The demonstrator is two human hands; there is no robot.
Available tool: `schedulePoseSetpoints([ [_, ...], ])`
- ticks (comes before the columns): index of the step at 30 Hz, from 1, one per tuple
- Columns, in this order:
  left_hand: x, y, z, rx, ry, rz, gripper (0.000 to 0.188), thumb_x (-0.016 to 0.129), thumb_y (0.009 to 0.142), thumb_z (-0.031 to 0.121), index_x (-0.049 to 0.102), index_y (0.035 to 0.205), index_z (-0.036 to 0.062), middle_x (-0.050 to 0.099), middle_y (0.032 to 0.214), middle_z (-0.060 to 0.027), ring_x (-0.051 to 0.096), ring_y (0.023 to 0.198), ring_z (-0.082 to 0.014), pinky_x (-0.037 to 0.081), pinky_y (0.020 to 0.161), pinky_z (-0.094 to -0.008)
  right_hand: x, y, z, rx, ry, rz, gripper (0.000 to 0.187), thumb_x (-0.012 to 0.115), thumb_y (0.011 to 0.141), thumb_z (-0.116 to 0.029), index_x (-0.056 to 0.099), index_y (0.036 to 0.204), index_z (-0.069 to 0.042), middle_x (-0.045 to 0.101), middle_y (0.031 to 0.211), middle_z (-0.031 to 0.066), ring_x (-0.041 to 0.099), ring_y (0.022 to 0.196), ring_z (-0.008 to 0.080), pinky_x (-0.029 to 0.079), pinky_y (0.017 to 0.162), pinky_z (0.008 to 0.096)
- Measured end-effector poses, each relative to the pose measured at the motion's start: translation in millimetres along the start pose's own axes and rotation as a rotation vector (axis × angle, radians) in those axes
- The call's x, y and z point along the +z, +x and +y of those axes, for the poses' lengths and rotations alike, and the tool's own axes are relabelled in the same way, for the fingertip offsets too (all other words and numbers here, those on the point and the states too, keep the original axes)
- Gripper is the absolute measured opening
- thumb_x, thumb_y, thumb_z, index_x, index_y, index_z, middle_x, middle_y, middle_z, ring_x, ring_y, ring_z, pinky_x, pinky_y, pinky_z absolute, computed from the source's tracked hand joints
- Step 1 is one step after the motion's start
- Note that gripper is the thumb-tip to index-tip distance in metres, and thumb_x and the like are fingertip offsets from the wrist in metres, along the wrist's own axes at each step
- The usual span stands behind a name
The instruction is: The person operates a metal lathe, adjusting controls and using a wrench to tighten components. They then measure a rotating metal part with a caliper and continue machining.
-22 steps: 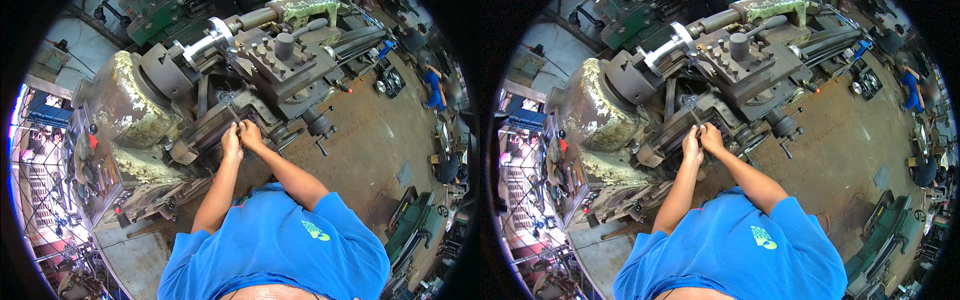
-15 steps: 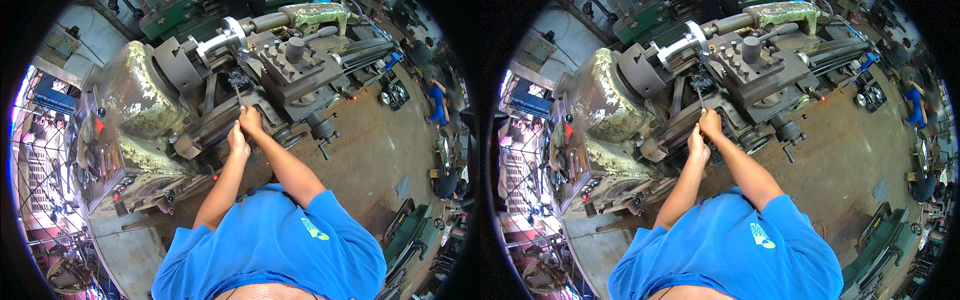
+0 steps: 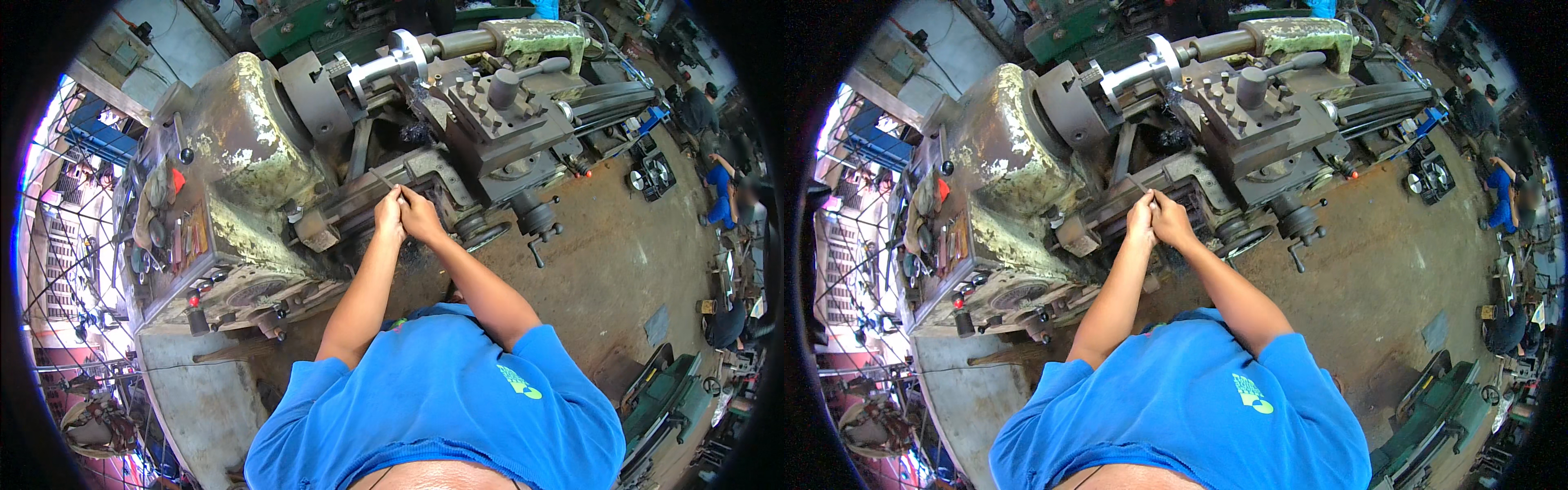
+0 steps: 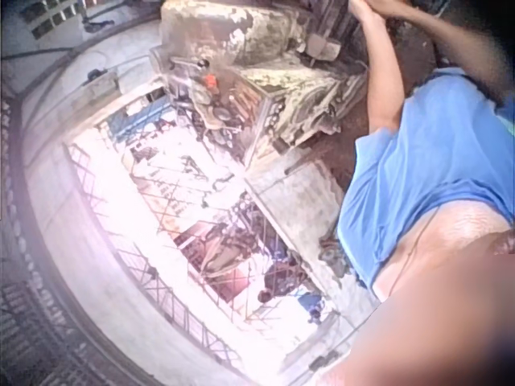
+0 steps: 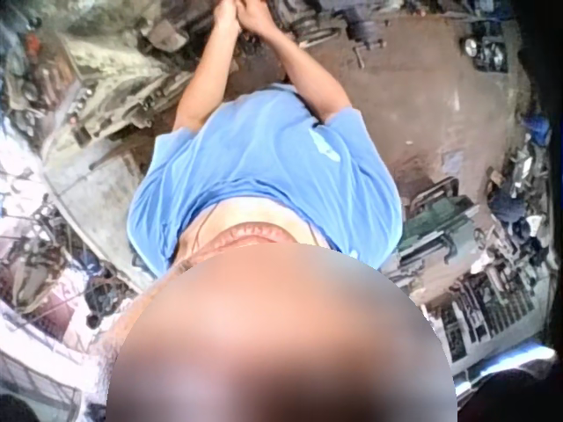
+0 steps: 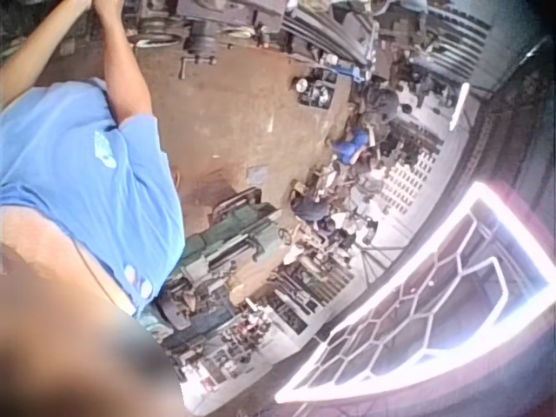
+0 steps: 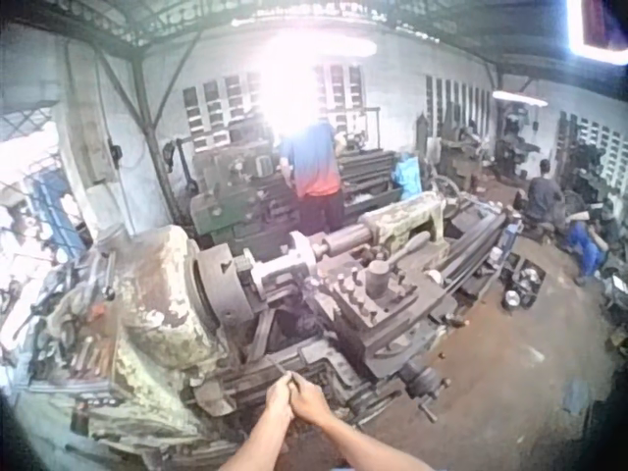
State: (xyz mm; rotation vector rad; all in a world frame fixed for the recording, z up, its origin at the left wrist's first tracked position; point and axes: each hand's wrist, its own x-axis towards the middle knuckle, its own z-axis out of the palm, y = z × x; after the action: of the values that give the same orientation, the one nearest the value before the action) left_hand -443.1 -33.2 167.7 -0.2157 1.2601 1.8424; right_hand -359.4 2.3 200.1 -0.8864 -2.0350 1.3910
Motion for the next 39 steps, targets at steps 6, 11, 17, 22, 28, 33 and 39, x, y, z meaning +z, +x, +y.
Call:
schedulePoseSetpoints([
  [6,10,-21,15,0.102,0.238,-0.023,0.029,0.047,0.104,0.03,0.059,0.101,0.0042,0.057,0.076,-0.0027,0.055,0.058,-0.0128,0.047,0.05,-0.0275,-143,-75,30,-0.211,-0.371,0.633,0.03,0.063,0.088,-0.016,0.064,0.114,0.0,0.068,0.104,0.017,0.064,0.097,0.0325,0.05,0.087,0.0408],
  [11,29,-9,40,0.316,0.506,-0.077,0.029,0.048,0.103,0.027,0.064,0.098,0.0031,0.049,0.065,0.002,0.045,0.051,-0.0077,0.039,0.043,-0.0245,-231,-132,121,0.374,-0.418,0.933,0.068,0.073,0.085,-0.024,0.039,0.139,0.0,0.053,0.129,0.0185,0.053,0.117,0.029,0.044,0.094,0.0441],
  [17,64,11,64,0.522,0.759,-0.006,0.035,0.053,0.099,0.029,0.069,0.087,0.0005,0.056,0.064,-0.0049,0.051,0.061,-0.0151,0.041,0.06,-0.0336,-208,-146,184,0.838,0.427,0.177,0.038,0.053,0.1,-0.036,0.066,0.099,0.0,0.068,0.075,0.0133,0.064,0.062,0.0235,0.05,0.057,0.0351],
  [22,70,7,79,0.682,0.897,0.04,0.036,0.056,0.096,0.031,0.07,0.087,0.0003,0.065,0.07,-0.0147,0.063,0.07,-0.0241,0.046,0.067,-0.0371,-211,-158,174,0.652,0.792,0.015,0.041,0.057,0.096,-0.036,0.064,0.114,-0.001,0.068,0.084,0.009,0.061,0.061,0.0203,0.046,0.052,0.0311],
  [28,60,5,87,0.71,1.005,0.097,0.036,0.057,0.095,0.034,0.07,0.088,0.0012,0.067,0.072,-0.0168,0.066,0.069,-0.0286,0.048,0.065,-0.0398,-221,-156,159,0.691,1.087,0.222,0.054,0.049,0.098,-0.053,0.06,0.093,-0.001,0.051,0.061,0.0045,0.044,0.044,0.0158,0.03,0.04,0.0266],
  [33,60,1,92,0.698,1.111,0.064,0.035,0.058,0.094,0.034,0.069,0.086,0.001,0.066,0.073,-0.0185,0.066,0.071,-0.0325,0.048,0.066,-0.0425,-216,-141,156,0.801,1.108,0.41,0.058,0.043,0.096,-0.062,0.052,0.078,-0.008,0.033,0.049,-0.0004,0.03,0.036,0.0131,0.023,0.036,0.027],
  [39,90,12,92,0.702,1.253,-0.047,0.037,0.056,0.094,0.035,0.07,0.089,0.0007,0.067,0.076,-0.0186,0.065,0.074,-0.0318,0.048,0.069,-0.0409,-208,-126,178,0.794,0.653,0.622,0.05,0.04,0.102,-0.048,0.046,0.073,-0.008,0.037,0.05,0.0023,0.036,0.037,0.016,0.028,0.037,0.0316],
])
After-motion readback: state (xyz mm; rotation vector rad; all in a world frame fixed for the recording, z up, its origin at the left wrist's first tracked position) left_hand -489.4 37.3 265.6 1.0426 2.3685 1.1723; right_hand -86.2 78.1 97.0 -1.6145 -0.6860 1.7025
